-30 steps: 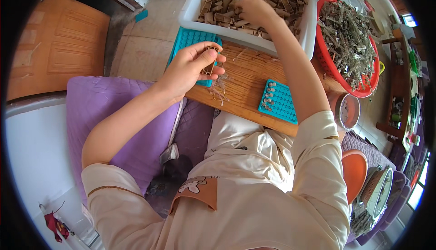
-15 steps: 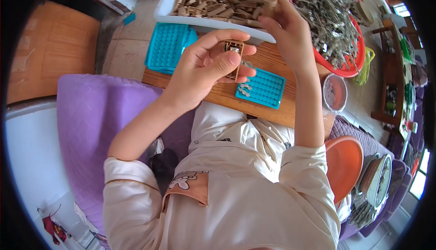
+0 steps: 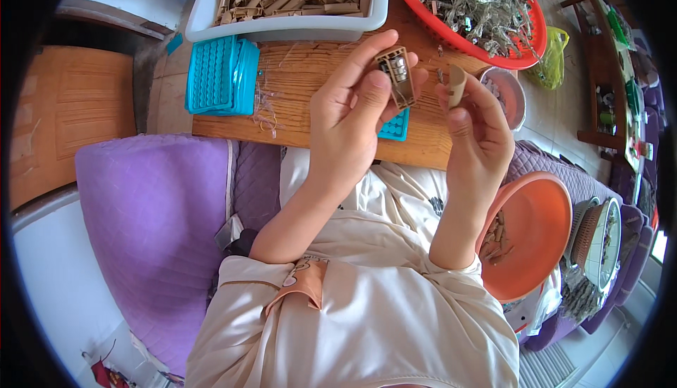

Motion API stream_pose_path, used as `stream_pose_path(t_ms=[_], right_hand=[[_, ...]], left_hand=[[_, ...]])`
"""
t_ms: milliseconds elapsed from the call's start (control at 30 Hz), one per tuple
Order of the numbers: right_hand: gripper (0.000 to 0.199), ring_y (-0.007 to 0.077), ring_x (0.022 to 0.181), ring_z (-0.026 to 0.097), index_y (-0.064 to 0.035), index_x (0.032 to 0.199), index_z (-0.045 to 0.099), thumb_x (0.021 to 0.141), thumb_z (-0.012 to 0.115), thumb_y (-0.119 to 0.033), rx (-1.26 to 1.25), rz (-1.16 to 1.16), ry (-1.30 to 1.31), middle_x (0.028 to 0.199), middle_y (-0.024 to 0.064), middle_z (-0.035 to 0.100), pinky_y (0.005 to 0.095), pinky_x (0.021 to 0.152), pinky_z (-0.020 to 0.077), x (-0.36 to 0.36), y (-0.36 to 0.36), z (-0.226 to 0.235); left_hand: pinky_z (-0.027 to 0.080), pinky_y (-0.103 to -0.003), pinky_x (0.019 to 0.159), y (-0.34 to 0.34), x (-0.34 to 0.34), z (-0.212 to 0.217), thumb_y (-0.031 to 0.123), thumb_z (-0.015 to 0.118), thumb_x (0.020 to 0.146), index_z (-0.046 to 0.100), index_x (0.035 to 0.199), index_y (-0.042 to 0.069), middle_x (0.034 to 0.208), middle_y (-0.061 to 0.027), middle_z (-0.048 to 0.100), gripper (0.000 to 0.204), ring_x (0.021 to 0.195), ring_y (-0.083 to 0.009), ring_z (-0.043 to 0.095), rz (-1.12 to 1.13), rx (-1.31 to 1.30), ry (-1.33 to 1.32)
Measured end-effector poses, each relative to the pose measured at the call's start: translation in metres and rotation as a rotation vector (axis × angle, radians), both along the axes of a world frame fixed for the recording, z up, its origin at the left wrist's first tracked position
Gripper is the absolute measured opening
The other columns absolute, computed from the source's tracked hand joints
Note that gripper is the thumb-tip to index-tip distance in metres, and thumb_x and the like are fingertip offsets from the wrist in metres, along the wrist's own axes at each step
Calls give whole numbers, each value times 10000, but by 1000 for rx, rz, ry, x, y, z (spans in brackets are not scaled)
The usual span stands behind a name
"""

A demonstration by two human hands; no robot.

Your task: The person sits at a table and repeatedly assembles small cylindrical wooden pieces with thin metal strips. They pick up a wooden piece, wrap a metal strip around it, and place the finished unit into a teal plastic tray. The person continues this repetitive assembly process throughout the video.

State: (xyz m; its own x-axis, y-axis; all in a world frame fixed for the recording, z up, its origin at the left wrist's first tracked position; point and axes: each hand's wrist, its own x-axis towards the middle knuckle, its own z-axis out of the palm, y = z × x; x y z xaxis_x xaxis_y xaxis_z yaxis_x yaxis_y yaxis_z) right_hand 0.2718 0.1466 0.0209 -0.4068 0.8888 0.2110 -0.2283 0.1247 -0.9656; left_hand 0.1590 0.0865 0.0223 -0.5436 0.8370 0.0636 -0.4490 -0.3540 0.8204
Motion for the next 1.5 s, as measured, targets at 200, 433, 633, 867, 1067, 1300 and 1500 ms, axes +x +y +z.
stream_pose_path(t_ms=[200,433,633,867,1067,1300,1500], right_hand=[[269,156,904,552,61,1019,564,752,592,82,64,-145,-12,971,108,582,253,802,441,-11,-23,-3],[234,127,839,565,56,988,582,758,616,27,222,-196,-64,927,89,602,234,758,452,-11,-26,-12],[253,160,799,561,38,939,574,697,625,92,88,-127,-35,872,87,582,254,712,454,-12,-22,-13],[242,270,654,562,15,936,536,701,587,31,455,-47,-412,758,131,531,329,544,463,-13,-19,-12],[187,263,574,519,13,934,527,762,565,-50,501,-161,-276,721,119,498,335,501,428,-18,-20,-38],[277,108,672,542,-21,980,577,709,634,-6,119,56,-381,755,46,572,248,604,445,35,43,-45],[234,275,765,608,-34,934,609,732,620,-150,311,-193,-1159,809,160,625,349,682,466,88,133,-74]], left_hand=[[429,-212,786,-2,10,-8,106,530,863,430,1232,-2,1042,-100,584,397,910,-96,546,57,65,136],[431,-251,823,-5,12,-9,130,564,843,440,1194,-22,1033,-87,570,403,960,-135,521,-30,56,190],[423,-258,837,-5,15,-3,161,580,836,458,1166,-27,1014,-95,572,399,952,-144,527,-23,-24,218],[436,-247,776,-3,17,-21,232,583,835,503,1061,-12,972,-129,586,342,883,-126,546,87,12,539],[377,-357,905,6,23,-24,383,535,840,484,999,-8,919,-114,565,425,1066,-249,494,9,-27,487],[430,-357,888,1,11,-48,305,484,875,396,1110,13,1045,-138,532,385,979,-214,549,54,82,310],[446,-248,678,-14,-1,-52,306,427,908,390,1074,30,884,-80,521,324,736,-118,517,77,-40,353]])
